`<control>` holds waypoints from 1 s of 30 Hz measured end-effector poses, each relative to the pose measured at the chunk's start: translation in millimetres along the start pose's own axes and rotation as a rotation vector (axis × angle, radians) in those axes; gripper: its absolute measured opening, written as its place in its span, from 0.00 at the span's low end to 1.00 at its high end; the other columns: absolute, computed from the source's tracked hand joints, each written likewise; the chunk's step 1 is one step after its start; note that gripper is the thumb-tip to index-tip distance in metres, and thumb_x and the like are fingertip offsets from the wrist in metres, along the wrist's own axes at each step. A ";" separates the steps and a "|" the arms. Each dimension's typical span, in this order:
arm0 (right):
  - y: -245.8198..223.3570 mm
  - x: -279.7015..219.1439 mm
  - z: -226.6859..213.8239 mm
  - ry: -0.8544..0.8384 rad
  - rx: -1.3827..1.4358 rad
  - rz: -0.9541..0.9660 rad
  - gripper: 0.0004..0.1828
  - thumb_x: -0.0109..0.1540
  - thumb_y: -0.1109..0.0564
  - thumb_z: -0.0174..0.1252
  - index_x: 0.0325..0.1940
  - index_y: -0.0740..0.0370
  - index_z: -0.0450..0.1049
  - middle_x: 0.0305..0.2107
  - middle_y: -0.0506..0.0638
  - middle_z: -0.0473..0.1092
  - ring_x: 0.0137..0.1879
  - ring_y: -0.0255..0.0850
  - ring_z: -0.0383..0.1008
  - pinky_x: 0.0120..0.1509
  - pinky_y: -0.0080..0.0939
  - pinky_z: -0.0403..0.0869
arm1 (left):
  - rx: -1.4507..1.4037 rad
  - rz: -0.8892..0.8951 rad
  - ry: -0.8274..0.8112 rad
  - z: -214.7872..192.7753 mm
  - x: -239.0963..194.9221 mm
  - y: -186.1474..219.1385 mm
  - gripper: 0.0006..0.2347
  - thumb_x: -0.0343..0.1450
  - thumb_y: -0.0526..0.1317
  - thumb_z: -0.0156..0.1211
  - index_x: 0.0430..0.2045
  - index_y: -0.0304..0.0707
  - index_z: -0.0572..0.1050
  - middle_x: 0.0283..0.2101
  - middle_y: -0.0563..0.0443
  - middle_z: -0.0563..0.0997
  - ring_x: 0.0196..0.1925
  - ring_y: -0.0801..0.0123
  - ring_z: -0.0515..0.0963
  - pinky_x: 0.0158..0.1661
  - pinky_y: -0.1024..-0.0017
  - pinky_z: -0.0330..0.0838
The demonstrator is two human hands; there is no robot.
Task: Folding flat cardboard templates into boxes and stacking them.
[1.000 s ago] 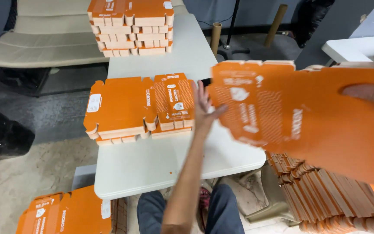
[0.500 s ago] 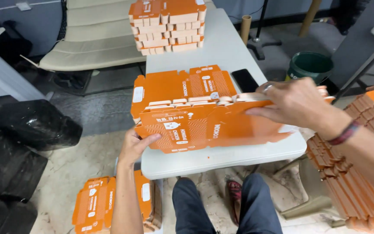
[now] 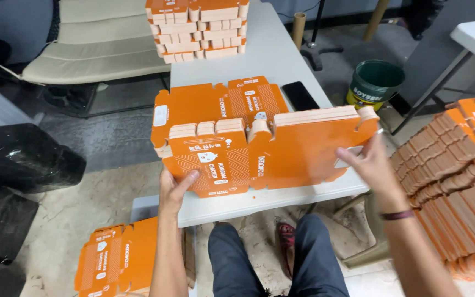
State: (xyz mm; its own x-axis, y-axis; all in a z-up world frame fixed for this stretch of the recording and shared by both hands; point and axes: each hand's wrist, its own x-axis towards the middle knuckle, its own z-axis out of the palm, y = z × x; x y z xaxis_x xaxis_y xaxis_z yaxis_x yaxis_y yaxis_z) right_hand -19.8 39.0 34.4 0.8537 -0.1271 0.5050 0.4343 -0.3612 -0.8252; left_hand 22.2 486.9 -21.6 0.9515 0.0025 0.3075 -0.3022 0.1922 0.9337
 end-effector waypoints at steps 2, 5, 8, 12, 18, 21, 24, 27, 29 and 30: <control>13.9 -6.6 2.7 0.036 0.110 0.032 0.48 0.58 0.62 0.65 0.78 0.60 0.48 0.61 0.55 0.65 0.64 0.48 0.69 0.69 0.56 0.68 | 0.016 0.004 0.000 -2.9 1.3 -6.8 0.28 0.64 0.39 0.73 0.60 0.34 0.71 0.51 0.44 0.80 0.53 0.68 0.78 0.58 0.63 0.73; 52.7 -15.9 3.6 0.139 0.120 0.015 0.31 0.68 0.54 0.54 0.74 0.59 0.55 0.57 0.51 0.66 0.61 0.40 0.68 0.70 0.51 0.66 | 0.074 0.066 0.062 -7.5 7.8 -36.2 0.21 0.69 0.41 0.68 0.56 0.36 0.74 0.48 0.48 0.80 0.51 0.72 0.76 0.58 0.65 0.72; 92.7 -19.7 11.4 0.295 -0.041 -0.079 0.16 0.75 0.49 0.48 0.62 0.59 0.67 0.47 0.48 0.69 0.54 0.34 0.67 0.69 0.45 0.65 | 0.140 0.156 0.171 13.8 -0.4 -25.0 0.15 0.72 0.45 0.64 0.50 0.39 0.78 0.43 0.52 0.79 0.47 0.75 0.75 0.56 0.66 0.72; 101.1 3.8 -6.0 0.211 -0.008 0.171 0.17 0.77 0.45 0.50 0.41 0.57 0.63 0.14 0.51 0.67 0.19 0.37 0.70 0.25 0.37 0.71 | 0.246 -0.049 0.320 26.1 -27.9 4.7 0.16 0.73 0.49 0.64 0.41 0.34 0.78 0.37 0.43 0.79 0.44 0.64 0.76 0.50 0.60 0.72; 15.6 -16.4 17.2 -0.211 -0.415 0.849 0.35 0.63 0.24 0.48 0.31 0.59 0.59 0.20 0.47 0.55 0.26 0.39 0.52 0.32 0.47 0.54 | 0.329 -0.961 0.332 38.5 -52.4 70.9 0.25 0.69 0.51 0.59 0.58 0.36 0.74 0.64 0.48 0.78 0.70 0.63 0.73 0.68 0.62 0.64; 61.4 -16.8 23.0 -0.342 -0.480 0.814 0.35 0.63 0.27 0.53 0.22 0.54 0.51 0.16 0.44 0.49 0.22 0.37 0.50 0.29 0.44 0.51 | 0.482 -1.089 0.252 13.1 -44.4 29.5 0.41 0.67 0.58 0.57 0.74 0.40 0.51 0.75 0.49 0.63 0.78 0.63 0.59 0.74 0.64 0.52; 61.8 6.2 24.4 -0.454 -0.529 0.889 0.35 0.62 0.24 0.52 0.26 0.54 0.50 0.22 0.44 0.49 0.30 0.39 0.49 0.37 0.43 0.53 | 0.599 -1.088 0.210 -3.4 -24.3 19.1 0.42 0.65 0.60 0.57 0.74 0.40 0.51 0.77 0.54 0.58 0.80 0.70 0.53 0.76 0.69 0.44; 61.3 3.6 36.6 -0.425 -0.378 1.044 0.33 0.61 0.36 0.54 0.58 0.61 0.80 0.57 0.49 0.78 0.64 0.32 0.77 0.69 0.32 0.70 | 0.545 -1.036 0.106 -2.9 -10.4 38.1 0.23 0.67 0.48 0.59 0.58 0.44 0.77 0.61 0.56 0.84 0.65 0.72 0.79 0.66 0.71 0.65; 21.3 26.5 46.5 -0.490 -0.453 1.080 0.26 0.63 0.37 0.52 0.34 0.62 0.78 0.33 0.51 0.78 0.43 0.36 0.78 0.53 0.34 0.72 | 0.690 -1.105 0.088 -31.4 -18.7 -3.2 0.21 0.66 0.53 0.61 0.50 0.46 0.81 0.50 0.53 0.85 0.55 0.70 0.80 0.59 0.72 0.67; -1.1 36.3 50.9 -0.556 -0.523 1.111 0.37 0.66 0.38 0.49 0.11 0.63 0.75 0.10 0.52 0.77 0.21 0.39 0.78 0.37 0.36 0.75 | 0.839 -1.166 0.072 -45.4 -28.3 -19.2 0.20 0.65 0.57 0.63 0.42 0.46 0.84 0.39 0.50 0.85 0.45 0.68 0.82 0.52 0.73 0.69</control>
State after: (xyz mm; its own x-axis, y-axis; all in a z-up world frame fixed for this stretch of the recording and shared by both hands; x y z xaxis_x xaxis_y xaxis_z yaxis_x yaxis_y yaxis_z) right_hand 25.4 81.8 40.7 0.7364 -0.2367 -0.6337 -0.6108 -0.6353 -0.4725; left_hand 3.7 527.6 -56.6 0.6680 0.3025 -0.6799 0.7173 -0.5049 0.4802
